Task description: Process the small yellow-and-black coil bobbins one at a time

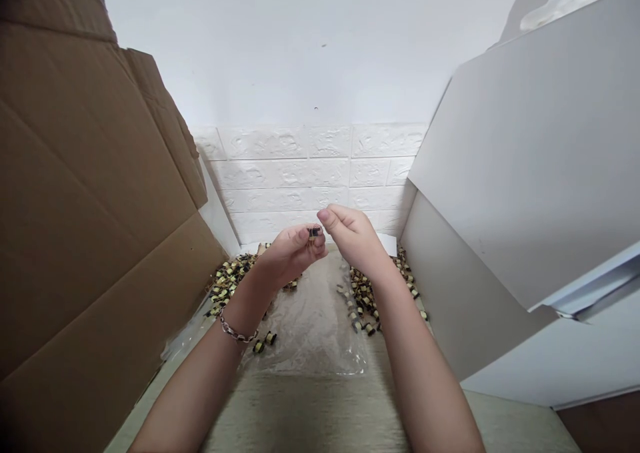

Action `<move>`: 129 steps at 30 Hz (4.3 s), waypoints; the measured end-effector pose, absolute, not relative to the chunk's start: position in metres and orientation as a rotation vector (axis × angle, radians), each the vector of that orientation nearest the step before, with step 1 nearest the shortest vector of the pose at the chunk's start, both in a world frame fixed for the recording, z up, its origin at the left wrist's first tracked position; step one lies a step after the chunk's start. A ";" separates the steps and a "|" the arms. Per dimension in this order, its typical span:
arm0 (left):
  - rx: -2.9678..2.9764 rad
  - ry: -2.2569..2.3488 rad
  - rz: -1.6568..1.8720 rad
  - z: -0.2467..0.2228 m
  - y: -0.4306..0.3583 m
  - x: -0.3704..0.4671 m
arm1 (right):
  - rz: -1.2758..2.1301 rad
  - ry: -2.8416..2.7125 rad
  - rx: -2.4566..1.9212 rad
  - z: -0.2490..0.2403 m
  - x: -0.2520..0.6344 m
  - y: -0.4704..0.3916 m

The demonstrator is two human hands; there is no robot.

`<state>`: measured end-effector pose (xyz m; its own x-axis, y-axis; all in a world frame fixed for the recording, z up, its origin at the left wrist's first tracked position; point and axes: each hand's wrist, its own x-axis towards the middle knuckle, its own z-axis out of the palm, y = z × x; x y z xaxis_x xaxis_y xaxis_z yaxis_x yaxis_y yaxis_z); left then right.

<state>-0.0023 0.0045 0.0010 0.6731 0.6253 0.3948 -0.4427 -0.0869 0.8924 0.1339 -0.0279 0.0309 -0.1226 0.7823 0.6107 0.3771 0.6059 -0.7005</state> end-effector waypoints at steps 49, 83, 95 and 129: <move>2.566 1.131 0.745 0.019 0.009 -0.034 | -0.292 -2.237 -1.441 0.012 0.107 -0.010; 2.813 1.248 2.149 0.020 -0.021 -0.019 | -0.700 -1.792 -1.092 0.036 0.114 -0.051; 2.855 1.272 2.112 0.017 -0.017 -0.019 | -0.678 -1.790 -1.115 0.036 0.113 -0.054; 2.324 0.597 1.729 0.033 -0.019 -0.027 | -0.267 -1.754 -0.893 0.045 0.120 -0.059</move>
<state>-0.0274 -0.0187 0.0331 0.2413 0.4215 0.8741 0.2071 -0.9024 0.3780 0.1198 -0.0593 0.0450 -0.1201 0.4346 0.8926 0.6801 0.6910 -0.2449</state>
